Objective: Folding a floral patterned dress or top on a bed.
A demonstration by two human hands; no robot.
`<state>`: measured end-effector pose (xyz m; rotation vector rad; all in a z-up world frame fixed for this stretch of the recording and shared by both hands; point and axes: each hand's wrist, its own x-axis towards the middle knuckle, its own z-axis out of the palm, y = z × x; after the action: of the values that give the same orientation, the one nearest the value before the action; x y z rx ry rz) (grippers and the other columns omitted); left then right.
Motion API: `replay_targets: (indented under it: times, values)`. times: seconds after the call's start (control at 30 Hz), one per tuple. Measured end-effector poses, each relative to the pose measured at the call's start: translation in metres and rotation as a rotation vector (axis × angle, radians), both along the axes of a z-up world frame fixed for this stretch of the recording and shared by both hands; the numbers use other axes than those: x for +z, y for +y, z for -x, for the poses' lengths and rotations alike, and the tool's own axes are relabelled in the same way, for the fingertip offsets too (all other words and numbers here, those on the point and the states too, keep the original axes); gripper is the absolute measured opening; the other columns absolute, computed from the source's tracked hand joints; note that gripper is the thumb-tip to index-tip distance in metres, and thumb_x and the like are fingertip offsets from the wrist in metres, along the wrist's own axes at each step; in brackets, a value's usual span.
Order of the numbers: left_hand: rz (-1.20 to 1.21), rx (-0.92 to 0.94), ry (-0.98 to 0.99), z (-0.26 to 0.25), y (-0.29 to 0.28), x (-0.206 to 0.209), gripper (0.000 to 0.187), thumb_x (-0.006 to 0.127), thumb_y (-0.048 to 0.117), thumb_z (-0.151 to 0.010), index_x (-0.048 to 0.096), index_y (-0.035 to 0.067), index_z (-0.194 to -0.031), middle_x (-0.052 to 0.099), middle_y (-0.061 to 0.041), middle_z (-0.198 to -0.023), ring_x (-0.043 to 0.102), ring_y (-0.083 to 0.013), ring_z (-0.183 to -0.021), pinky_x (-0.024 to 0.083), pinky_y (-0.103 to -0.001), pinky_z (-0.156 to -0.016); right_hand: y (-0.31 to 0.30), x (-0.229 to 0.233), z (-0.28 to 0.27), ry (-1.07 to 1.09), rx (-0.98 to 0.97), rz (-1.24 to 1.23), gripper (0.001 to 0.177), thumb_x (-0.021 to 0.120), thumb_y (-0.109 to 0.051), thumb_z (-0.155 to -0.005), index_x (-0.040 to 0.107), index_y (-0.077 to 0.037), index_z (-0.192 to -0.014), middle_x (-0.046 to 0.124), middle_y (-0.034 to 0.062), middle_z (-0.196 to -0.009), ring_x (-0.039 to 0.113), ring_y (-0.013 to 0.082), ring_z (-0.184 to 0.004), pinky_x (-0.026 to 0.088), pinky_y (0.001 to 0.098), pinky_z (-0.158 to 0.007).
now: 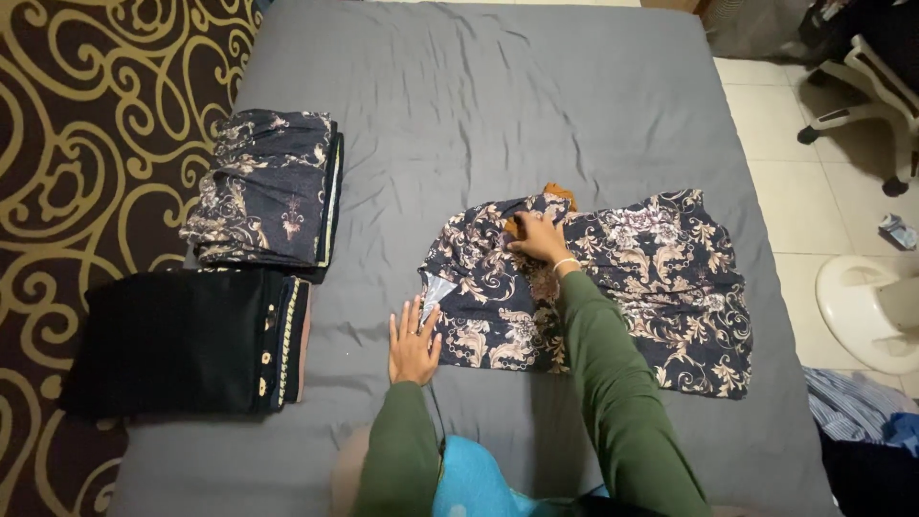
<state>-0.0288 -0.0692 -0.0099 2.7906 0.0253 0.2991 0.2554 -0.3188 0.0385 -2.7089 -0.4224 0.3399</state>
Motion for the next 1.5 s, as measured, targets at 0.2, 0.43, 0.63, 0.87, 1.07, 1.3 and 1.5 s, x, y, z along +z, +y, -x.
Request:
replay_targets:
  times: [0.2,0.43,0.63,0.87,1.07,1.3,1.5]
  values:
    - [-0.017,-0.033,-0.059,0.002,0.002,-0.008,0.059,0.054,0.033,-0.095,0.044,0.034,-0.153,0.021,-0.013,-0.168,0.02,-0.0353,-0.154,0.01,-0.058,-0.123,-0.018,-0.02,-0.003,-0.085,0.009,-0.101,0.054,0.081,-0.034,-0.084,0.065,-0.022,-0.135,0.068,0.0139,-0.12,0.059,0.033,-0.117,0.043,0.0496,-0.102]
    - [0.059,-0.079,-0.153,0.003,0.004,-0.023,0.042,0.056,0.026,-0.096,0.059,0.025,-0.138,0.023,-0.017,-0.167,0.02,-0.0382,-0.154,0.01,-0.063,-0.123,-0.097,0.025,0.088,-0.194,0.153,-0.371,0.023,0.071,-0.003,-0.09,0.079,-0.021,-0.102,0.068,0.0012,-0.101,0.057,0.0258,-0.105,0.046,0.0424,-0.096]
    - [0.068,-0.06,-0.22,0.003,0.004,-0.03,0.026,0.058,0.018,-0.093,0.059,0.006,-0.116,0.038,-0.018,-0.158,0.032,-0.0357,-0.15,0.017,-0.066,-0.122,-0.145,0.003,0.192,-0.253,0.198,-0.44,0.051,0.059,0.018,-0.069,0.078,-0.015,-0.103,0.062,0.004,-0.128,0.046,0.0293,-0.13,0.035,0.0442,-0.112]
    - [0.122,-0.022,-0.338,0.006,0.0,-0.03,0.02,0.056,0.014,-0.095,0.053,0.004,-0.112,0.043,-0.019,-0.149,0.041,-0.0385,-0.142,0.025,-0.061,-0.124,-0.167,-0.067,0.21,-0.161,-0.299,-0.669,0.026,0.058,-0.004,-0.098,0.067,-0.012,-0.121,0.068,0.0094,-0.123,0.068,0.0216,-0.108,0.053,0.0322,-0.089]
    - [0.116,-0.006,-0.327,0.005,0.001,-0.033,0.021,0.055,0.013,-0.096,0.052,0.002,-0.113,0.043,-0.02,-0.15,0.039,-0.0398,-0.144,0.024,-0.059,-0.125,-0.125,-0.034,0.205,-0.139,-0.456,-0.652,0.055,0.075,-0.019,-0.094,0.048,-0.01,-0.141,0.068,0.0182,-0.119,0.069,0.0291,-0.105,0.054,0.0378,-0.09]
    - [0.135,0.005,-0.306,0.008,0.002,-0.031,0.028,0.057,0.009,-0.09,0.052,0.002,-0.116,0.042,-0.02,-0.151,0.038,-0.0403,-0.145,0.023,-0.058,-0.126,-0.126,-0.027,0.212,-0.31,-0.434,-0.689,0.058,0.076,-0.003,-0.086,0.054,-0.012,-0.14,0.071,0.0155,-0.121,0.07,0.0271,-0.109,0.055,0.0376,-0.093]
    - [0.301,0.303,-0.427,-0.004,0.004,-0.043,0.035,0.054,0.001,-0.08,0.053,-0.001,-0.115,0.047,-0.016,-0.149,0.047,-0.0417,-0.132,0.035,-0.05,-0.118,-0.165,-0.076,0.205,-0.359,-0.473,-0.624,0.037,0.07,-0.008,-0.094,0.062,-0.005,-0.13,0.07,0.0135,-0.1,0.069,0.0246,-0.092,0.056,0.0361,-0.085]
